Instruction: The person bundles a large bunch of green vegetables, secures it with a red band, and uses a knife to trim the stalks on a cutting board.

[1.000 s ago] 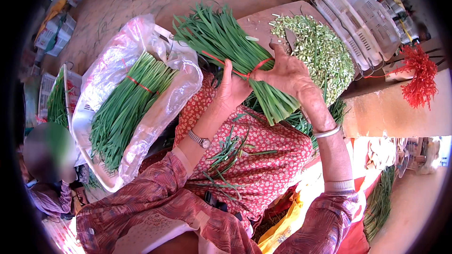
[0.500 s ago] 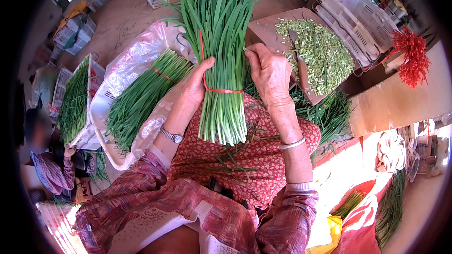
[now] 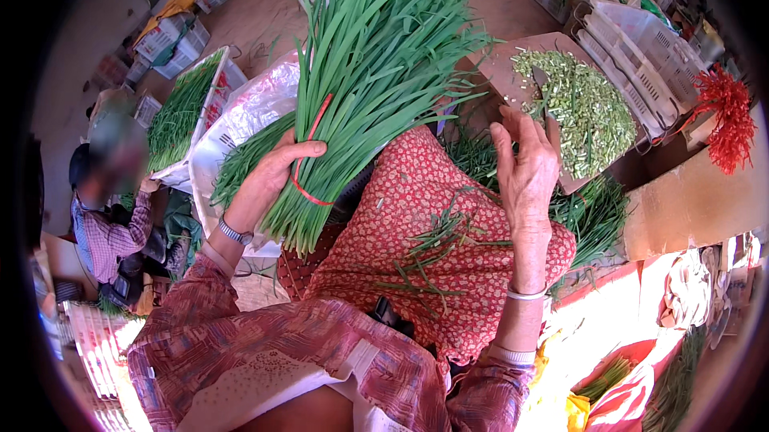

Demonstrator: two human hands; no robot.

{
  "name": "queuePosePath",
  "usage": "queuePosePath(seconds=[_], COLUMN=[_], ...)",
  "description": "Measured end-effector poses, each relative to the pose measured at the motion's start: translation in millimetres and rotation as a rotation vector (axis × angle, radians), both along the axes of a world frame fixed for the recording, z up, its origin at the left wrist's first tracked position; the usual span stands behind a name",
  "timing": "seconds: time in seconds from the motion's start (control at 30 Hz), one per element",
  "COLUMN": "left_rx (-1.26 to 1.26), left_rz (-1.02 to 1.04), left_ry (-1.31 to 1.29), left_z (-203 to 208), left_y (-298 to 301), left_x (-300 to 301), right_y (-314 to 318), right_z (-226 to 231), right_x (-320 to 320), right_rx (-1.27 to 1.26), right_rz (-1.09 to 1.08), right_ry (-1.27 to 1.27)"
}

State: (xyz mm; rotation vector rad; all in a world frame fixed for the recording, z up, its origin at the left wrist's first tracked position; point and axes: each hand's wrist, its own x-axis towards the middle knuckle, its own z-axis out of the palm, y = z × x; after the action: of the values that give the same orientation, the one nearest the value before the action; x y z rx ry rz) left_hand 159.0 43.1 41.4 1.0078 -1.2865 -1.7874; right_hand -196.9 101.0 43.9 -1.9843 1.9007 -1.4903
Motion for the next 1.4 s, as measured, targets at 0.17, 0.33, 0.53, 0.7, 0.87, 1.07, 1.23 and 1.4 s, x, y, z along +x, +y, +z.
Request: queuePosePath(seconds=[0.17,0.33,0.53,0.7,0.87,1.07,1.23,1.4], left_rx=[-0.111,0.097,0.081,0.072,-0.046,-0.090,-0.131,-0.066], left_rz=[-0.044,0.004,0.106,0.092,0.099,0.192,0.205,0.228], left_ry=[-0.067,-0.021,-0.161,-0.118,-0.110,-0.091,-0.089,0.001], left_z=[-21.7,-38.0,-39.8,-43.3,-35.4,-40.4,-40.8,-37.4], left_y=[18.5,32.4,48.6,51.2,48.2,46.4,47.9,47.3], left_x=[5.0,16.9,12.1,1.0,-18.5,-23.0,-24.9,-24.8], right_y=[-4.1,-14.0,20.5,36.5,48.0,26.1,16.5,23.0], right_z=[17.3,-35.1,-62.6,-23.6,-25.2,-50.7,-47.0,-58.1], right_x=[85.2,85.4,63.8,79.4,128.4,153.7,154.7,164.0], right_rx=[-0.276,-0.091,0.039,-0.168,0.226,0.247,0.253,0.202], right_rz=[0.220,0.132,0.093,-0.057,0.336,0.247,0.163,0.190], right_ry=[0.252,0.400,0.250,0.170,-0.499,-0.521,-0.483,-0.711])
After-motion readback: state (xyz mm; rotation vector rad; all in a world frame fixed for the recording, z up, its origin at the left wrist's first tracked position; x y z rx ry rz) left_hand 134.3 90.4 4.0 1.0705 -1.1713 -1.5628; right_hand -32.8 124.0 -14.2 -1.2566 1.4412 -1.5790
